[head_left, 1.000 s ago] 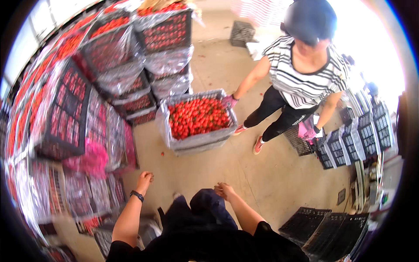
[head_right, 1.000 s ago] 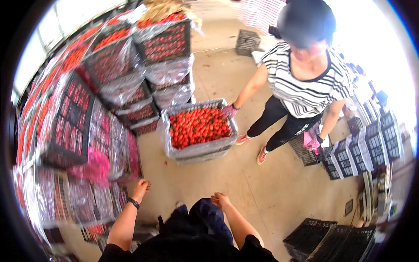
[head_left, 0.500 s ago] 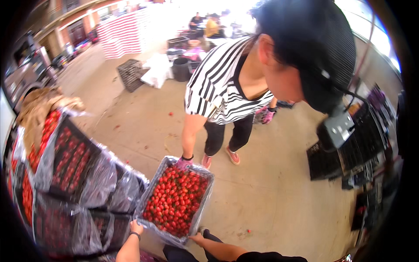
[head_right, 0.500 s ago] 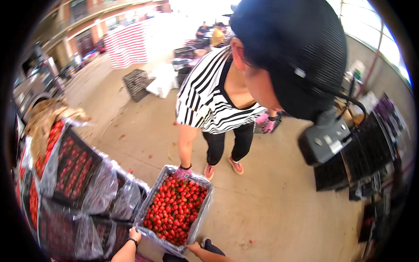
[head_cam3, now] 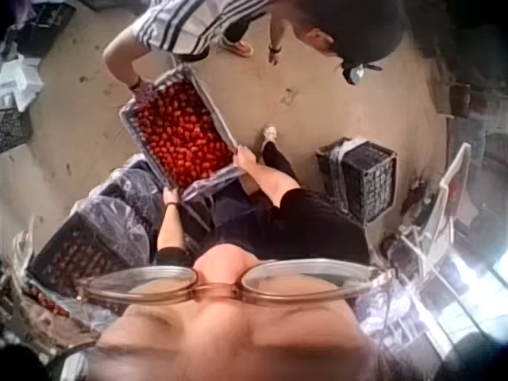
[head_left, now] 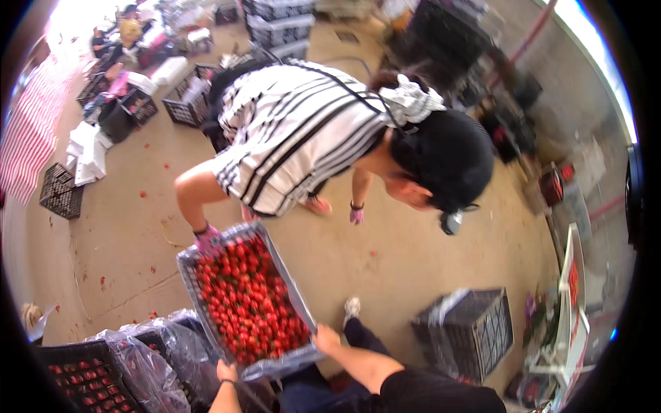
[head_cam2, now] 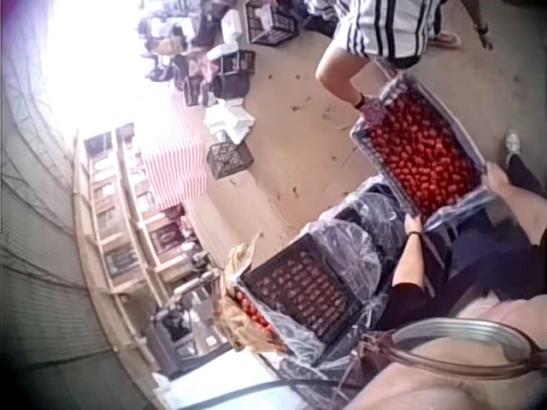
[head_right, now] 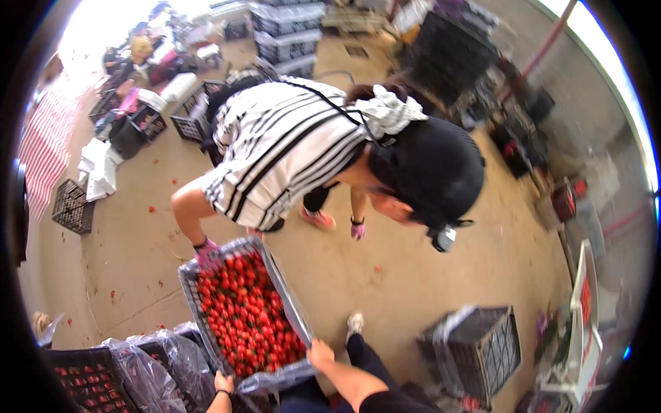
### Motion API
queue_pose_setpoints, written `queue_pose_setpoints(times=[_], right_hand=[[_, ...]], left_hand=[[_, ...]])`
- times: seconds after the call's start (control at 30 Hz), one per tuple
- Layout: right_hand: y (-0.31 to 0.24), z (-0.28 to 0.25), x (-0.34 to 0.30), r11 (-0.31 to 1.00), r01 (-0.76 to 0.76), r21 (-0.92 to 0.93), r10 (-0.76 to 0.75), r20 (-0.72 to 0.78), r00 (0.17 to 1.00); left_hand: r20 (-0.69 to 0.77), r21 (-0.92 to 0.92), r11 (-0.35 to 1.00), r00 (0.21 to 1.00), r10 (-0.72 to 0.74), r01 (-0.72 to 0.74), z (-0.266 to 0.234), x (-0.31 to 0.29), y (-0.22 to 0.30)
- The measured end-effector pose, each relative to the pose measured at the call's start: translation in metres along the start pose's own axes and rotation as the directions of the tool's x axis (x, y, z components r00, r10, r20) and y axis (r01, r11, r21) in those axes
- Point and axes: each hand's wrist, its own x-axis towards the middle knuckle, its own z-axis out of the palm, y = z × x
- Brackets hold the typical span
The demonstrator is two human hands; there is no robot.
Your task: The person sorts tomatoes on a conveyor belt by hand, then lifts a full crate of tomatoes and places it on a stack of other crates.
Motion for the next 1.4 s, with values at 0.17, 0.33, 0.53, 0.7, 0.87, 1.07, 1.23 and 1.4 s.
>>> queue_pose_setpoints(times=[0.17,0.33,0.53,0.7,0.87,1.07,1.23,1.4], right_hand=[[0.006,0.003,0.006,0.996,0.051,0.075,-0.055,0.053,0.997],[0.006,0.017,0.006,0.978,0.136,0.159,-0.139,0.005,0.99],[0.082,0.06,0.014,0.715,0.067,0.696,0.129,-0.225,0.966],[0.17,0.083,0.001,-0.12,-0.157,0.98,0.607,0.198,0.77],[0.191,0.079,0.01,-0.137,-0.257,0.957,0.55,0.289,0.784],[0.188,0.101,0.012,-0.299,-0.251,0.921,0.585,0.384,0.714],[0.171,0.102,-0.011,-0.054,-0.258,0.965,0.615,0.235,0.753],[0.057,0.02,-0.045,0.603,0.065,0.795,-0.061,-0.036,0.998]], left_hand=[[0.09,-0.031,0.999,0.995,0.042,-0.04,0.001,0.016,-0.011],[0.119,-0.062,0.998,0.993,-0.004,0.011,-0.017,0.01,0.002],[0.17,-0.082,0.987,0.974,0.148,-0.136,-0.015,0.026,-0.023],[0.365,-0.009,0.964,0.898,-0.245,0.267,-0.04,0.035,-0.017],[0.315,0.092,0.934,0.879,-0.356,0.345,-0.033,0.038,0.002],[0.309,0.262,0.857,0.802,-0.511,0.444,-0.046,0.056,-0.001],[0.27,0.257,0.839,0.798,-0.539,0.48,-0.037,0.059,-0.003],[0.285,0.088,0.921,0.877,-0.387,0.379,-0.029,0.046,-0.015]])
